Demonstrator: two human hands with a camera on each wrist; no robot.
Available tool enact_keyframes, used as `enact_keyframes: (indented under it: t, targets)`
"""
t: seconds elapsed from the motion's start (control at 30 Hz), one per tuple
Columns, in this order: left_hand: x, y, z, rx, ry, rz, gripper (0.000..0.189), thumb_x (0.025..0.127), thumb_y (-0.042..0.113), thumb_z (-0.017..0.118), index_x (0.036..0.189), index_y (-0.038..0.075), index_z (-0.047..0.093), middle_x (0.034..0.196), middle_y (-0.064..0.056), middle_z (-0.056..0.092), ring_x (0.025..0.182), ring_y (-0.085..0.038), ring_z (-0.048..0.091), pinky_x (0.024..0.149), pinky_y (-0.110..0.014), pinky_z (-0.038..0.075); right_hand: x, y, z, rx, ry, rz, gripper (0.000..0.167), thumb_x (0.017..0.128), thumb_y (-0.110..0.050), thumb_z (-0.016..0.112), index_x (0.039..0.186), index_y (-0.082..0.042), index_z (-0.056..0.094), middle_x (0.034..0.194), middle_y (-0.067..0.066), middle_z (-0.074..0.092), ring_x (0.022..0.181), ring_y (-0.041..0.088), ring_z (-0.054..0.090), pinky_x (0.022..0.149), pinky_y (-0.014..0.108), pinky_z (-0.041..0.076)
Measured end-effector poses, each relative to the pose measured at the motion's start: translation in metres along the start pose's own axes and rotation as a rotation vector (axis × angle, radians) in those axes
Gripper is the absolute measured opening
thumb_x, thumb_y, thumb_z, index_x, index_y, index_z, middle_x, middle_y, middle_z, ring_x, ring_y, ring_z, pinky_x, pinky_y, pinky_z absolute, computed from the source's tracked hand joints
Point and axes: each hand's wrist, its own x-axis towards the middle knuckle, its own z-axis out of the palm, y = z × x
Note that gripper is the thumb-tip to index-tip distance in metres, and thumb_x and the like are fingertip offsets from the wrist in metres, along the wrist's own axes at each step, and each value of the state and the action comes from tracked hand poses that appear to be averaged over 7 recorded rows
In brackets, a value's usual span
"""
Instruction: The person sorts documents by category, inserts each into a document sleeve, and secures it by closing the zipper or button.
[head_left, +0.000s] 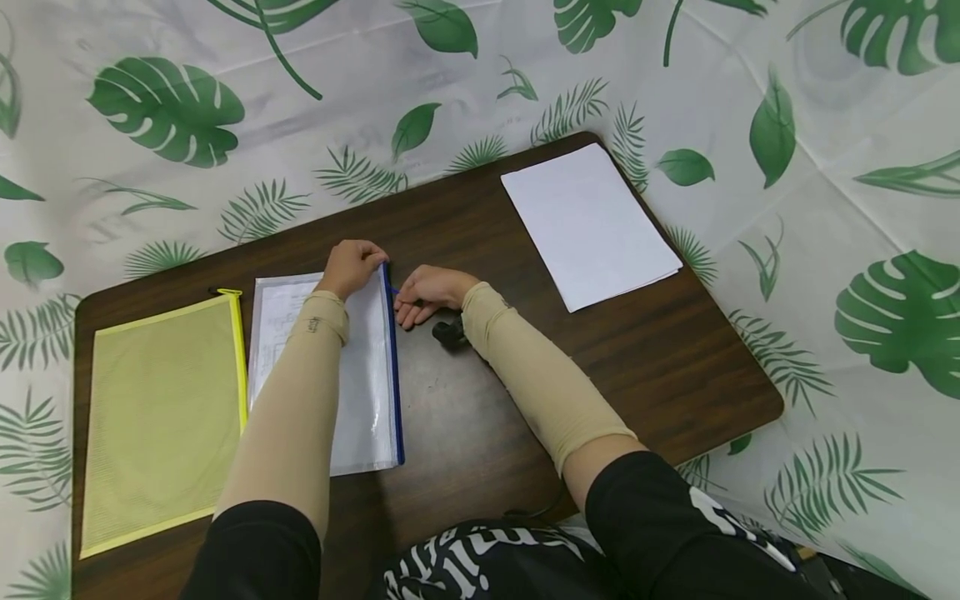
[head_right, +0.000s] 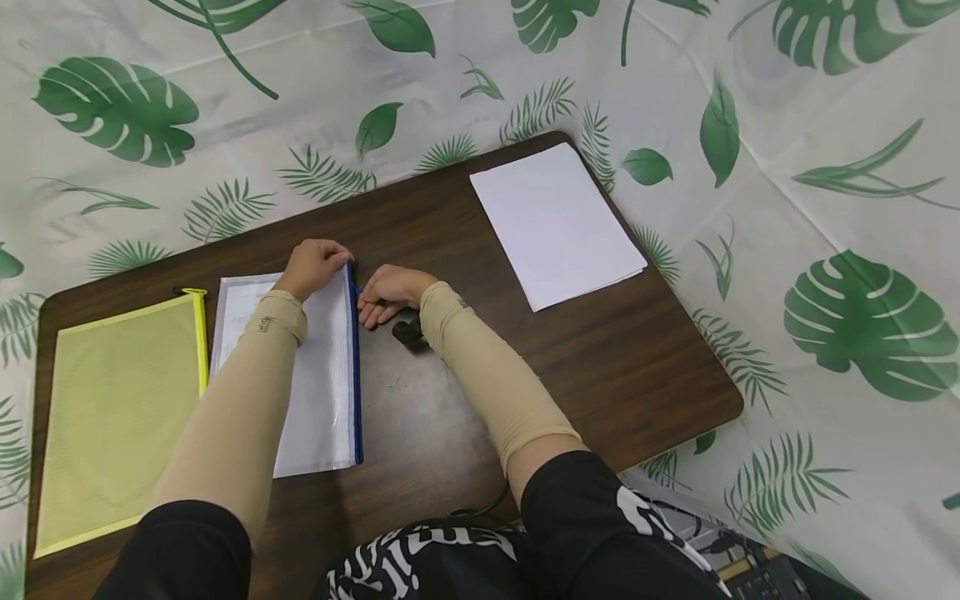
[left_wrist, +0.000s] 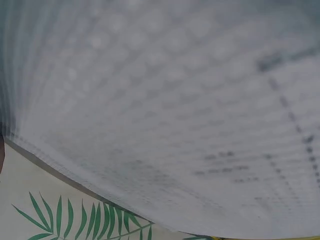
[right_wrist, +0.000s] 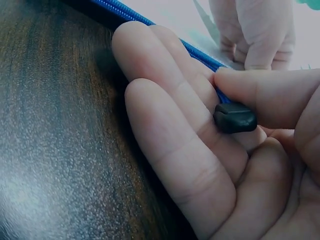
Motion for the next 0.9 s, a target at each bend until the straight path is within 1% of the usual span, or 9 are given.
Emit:
enact_keyframes:
  t: [0.13,0.27,0.4,0.47,0.57,0.67,0.8,0.9]
  targets:
    - [0.001,0.000,-0.001,-0.004,-0.007,-0.017,0.028,0.105,0.020,0.057,0.108,-0.003,0.073,0.112,-0.022,0.070,0.095,-0.033,0.058,0.082,-0.041,0.044,-0.001,0.000,0.000,-0.004,-0.009,-0.001,0.026,0.107,-0.010,0.049,0.111,0.008,0.069,0.100,0.021,0.074,0.079,0.023,0.074,0.065,0.028,0.058]
    - [0.002,0.002,-0.004,0.002,-0.052,-0.034,0.028,0.106,0.019,0.054,0.109,-0.003,0.072,0.114,-0.023,0.068,0.097,-0.033,0.056,0.085,-0.044,0.044,-0.001,0.000,0.000,-0.012,-0.021,0.006,0.026,0.108,-0.010,0.049,0.112,0.007,0.069,0.101,0.020,0.074,0.080,0.023,0.074,0.066,0.029,0.059]
    - [0.003,0.004,-0.005,0.013,-0.095,-0.013,0.028,0.107,0.016,0.053,0.111,-0.002,0.074,0.123,-0.022,0.067,0.104,-0.033,0.056,0.090,-0.044,0.043,-0.002,-0.001,0.000,-0.018,-0.024,0.004,0.027,0.108,-0.010,0.049,0.114,0.007,0.068,0.101,0.020,0.074,0.081,0.023,0.074,0.067,0.029,0.059]
    - [0.004,0.004,-0.006,0.027,-0.105,0.007,0.028,0.107,0.016,0.052,0.110,-0.001,0.075,0.124,-0.021,0.068,0.103,-0.033,0.055,0.090,-0.043,0.042,-0.003,-0.001,0.001,-0.021,-0.024,-0.002,0.027,0.108,-0.011,0.049,0.115,0.007,0.068,0.101,0.019,0.074,0.081,0.023,0.074,0.067,0.029,0.059]
    - [0.005,0.006,-0.007,0.042,-0.125,0.027,0.029,0.108,0.015,0.050,0.106,-0.002,0.074,0.117,-0.021,0.070,0.100,-0.032,0.056,0.088,-0.042,0.041,-0.004,-0.002,0.002,-0.023,-0.020,-0.010,0.028,0.108,-0.010,0.048,0.114,0.008,0.068,0.100,0.019,0.074,0.080,0.022,0.074,0.067,0.029,0.059]
    - [0.006,0.009,-0.009,0.045,-0.161,0.038,0.030,0.108,0.014,0.048,0.104,-0.002,0.072,0.108,-0.020,0.072,0.099,-0.032,0.059,0.087,-0.041,0.042,-0.005,-0.002,0.003,-0.023,-0.017,-0.014,0.027,0.108,-0.009,0.048,0.113,0.009,0.068,0.099,0.019,0.074,0.079,0.022,0.074,0.067,0.028,0.058]
    - [0.007,0.012,-0.009,0.013,-0.225,0.016,0.030,0.109,0.013,0.046,0.108,-0.003,0.071,0.106,-0.019,0.073,0.106,-0.030,0.061,0.090,-0.041,0.042,-0.006,-0.002,0.002,-0.020,-0.017,-0.013,0.027,0.108,-0.008,0.048,0.113,0.009,0.068,0.099,0.019,0.074,0.079,0.022,0.074,0.067,0.028,0.058]
    - [0.009,0.012,-0.009,-0.021,-0.249,-0.010,0.032,0.110,0.014,0.043,0.113,-0.003,0.070,0.109,-0.018,0.072,0.108,-0.029,0.059,0.092,-0.040,0.041,-0.005,-0.002,0.001,-0.019,-0.019,-0.013,0.027,0.108,-0.009,0.048,0.115,0.009,0.068,0.101,0.019,0.074,0.081,0.022,0.074,0.068,0.029,0.059]
